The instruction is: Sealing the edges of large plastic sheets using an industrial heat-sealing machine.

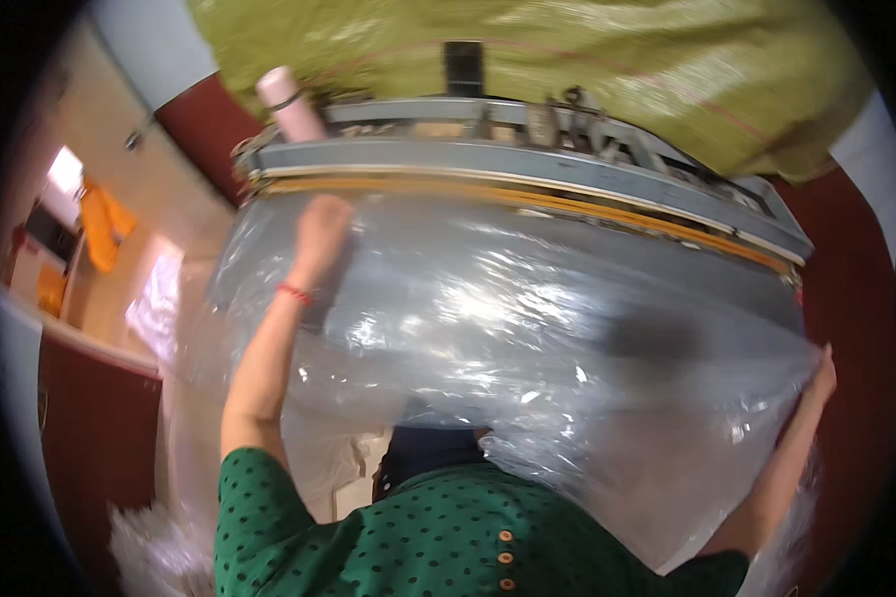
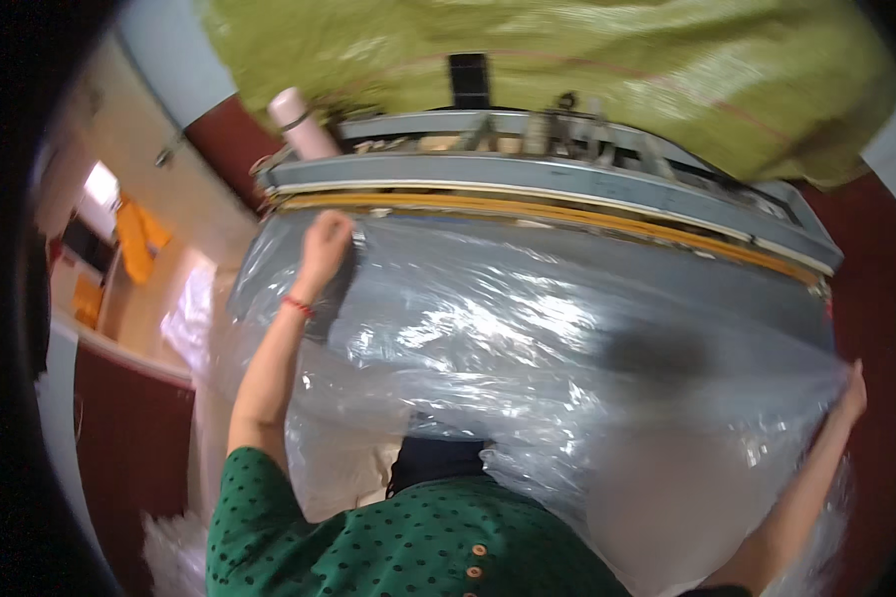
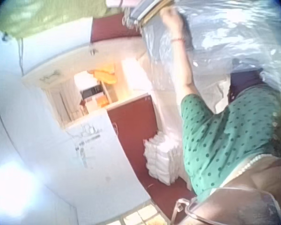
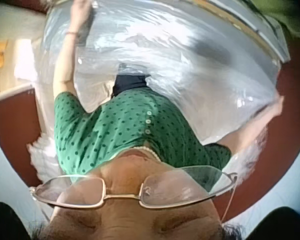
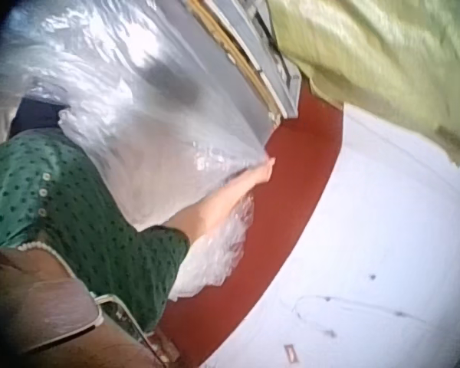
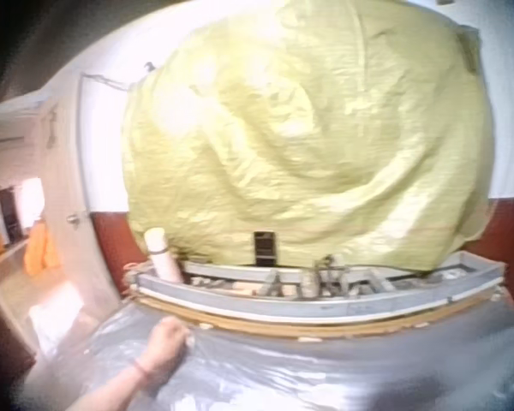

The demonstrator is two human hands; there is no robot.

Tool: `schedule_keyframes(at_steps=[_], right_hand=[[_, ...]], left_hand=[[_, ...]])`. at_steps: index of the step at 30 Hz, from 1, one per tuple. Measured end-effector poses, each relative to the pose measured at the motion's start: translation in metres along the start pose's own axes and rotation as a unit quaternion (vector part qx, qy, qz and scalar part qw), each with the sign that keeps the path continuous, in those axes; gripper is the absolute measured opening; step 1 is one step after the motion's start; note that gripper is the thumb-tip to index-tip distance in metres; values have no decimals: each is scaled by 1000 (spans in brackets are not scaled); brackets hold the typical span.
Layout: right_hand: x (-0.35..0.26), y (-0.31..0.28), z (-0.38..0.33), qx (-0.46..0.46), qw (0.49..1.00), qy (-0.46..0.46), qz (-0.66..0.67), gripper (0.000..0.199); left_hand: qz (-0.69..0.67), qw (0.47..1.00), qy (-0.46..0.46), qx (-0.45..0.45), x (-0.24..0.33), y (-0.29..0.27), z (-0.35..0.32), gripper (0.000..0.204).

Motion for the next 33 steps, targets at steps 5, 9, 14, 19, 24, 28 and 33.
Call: schedule_keyframes(at_steps=[5,9,14,19,24,28,33], right_hand=[[-60,96,-20,131,984,-79,-87,40],[-44,171,-20,149,887,-316,-302,39],[-37,223,-20,128,930,-319,-135,26],[-20,227,1,133,948,-256,-134,21],[-31,221,-7,208,916,-277,-203,20],[-20,206,7,262,909,-241,-217,18],[0,193,19,280,919,-254,-110,21]], left_hand=[[-254,938,-224,72,8,-25,8,19],[-71,976,-146,148,-71,-1,18,23],[-125,962,-203,135,-111,8,46,23],[-158,946,-240,147,-120,18,54,26],[-170,941,-228,183,-123,17,53,24],[-71,943,-215,244,-156,-6,53,17],[-12,927,-182,328,-144,-18,44,16]])
Point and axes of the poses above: each hand's wrist, its own z-axis towards the middle knuckle, its own y-axis out of the palm, x = y × z, the point moved 8 cm from there along z, towards the middle knuckle, and after that the axes turned 13 degrees about -y, right-handed, at the moved point
